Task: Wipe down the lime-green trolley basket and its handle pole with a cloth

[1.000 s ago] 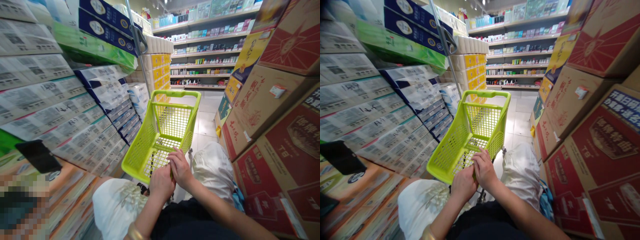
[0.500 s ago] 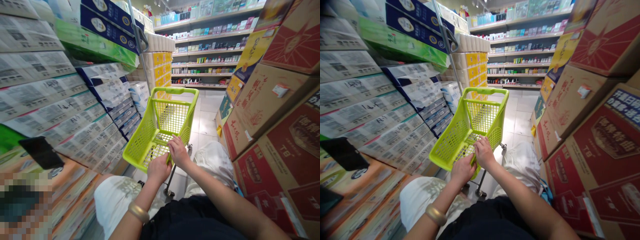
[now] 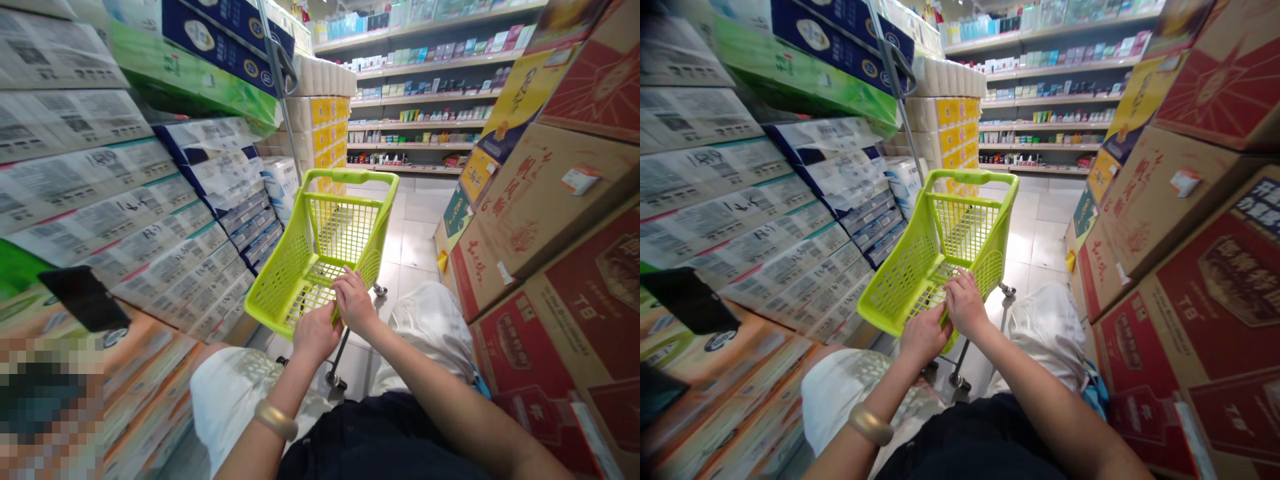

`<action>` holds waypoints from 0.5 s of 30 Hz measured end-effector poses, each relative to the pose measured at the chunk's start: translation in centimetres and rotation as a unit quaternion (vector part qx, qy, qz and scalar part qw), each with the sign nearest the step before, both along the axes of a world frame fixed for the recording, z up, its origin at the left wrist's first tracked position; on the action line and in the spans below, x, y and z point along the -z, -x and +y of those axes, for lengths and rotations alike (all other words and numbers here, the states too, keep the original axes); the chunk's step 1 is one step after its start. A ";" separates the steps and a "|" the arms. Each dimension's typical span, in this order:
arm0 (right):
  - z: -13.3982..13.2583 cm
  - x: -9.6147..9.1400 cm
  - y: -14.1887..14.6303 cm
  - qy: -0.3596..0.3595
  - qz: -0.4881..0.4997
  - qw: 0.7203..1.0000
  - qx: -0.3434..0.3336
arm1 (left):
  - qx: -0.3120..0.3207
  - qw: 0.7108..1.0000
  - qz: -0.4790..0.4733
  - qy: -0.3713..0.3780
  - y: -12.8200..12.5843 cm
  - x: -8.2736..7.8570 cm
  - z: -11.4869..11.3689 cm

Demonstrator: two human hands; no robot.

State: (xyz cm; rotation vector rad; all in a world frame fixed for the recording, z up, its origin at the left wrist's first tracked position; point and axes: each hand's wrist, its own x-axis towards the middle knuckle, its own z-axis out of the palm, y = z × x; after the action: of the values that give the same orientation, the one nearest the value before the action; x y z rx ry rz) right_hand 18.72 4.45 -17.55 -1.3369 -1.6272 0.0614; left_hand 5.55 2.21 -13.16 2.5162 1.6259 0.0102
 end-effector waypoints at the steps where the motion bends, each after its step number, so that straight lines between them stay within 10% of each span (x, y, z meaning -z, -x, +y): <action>1: 0.4 -0.2 -0.4 0.003 0.004 1.000 0.007 | 0.001 1.000 0.001 0.000 0.0 0.0 0.0; 15: 0.8 -0.3 -1.0 -0.011 -0.035 0.999 0.008 | 0.018 1.000 -0.021 -0.005 0.8 0.3 -0.1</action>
State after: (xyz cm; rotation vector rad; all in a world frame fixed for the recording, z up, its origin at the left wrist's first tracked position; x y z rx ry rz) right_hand 19.71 5.20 -17.27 -1.3478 -1.6706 -0.0134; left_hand 4.76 2.14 -13.42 2.5338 1.5689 0.0656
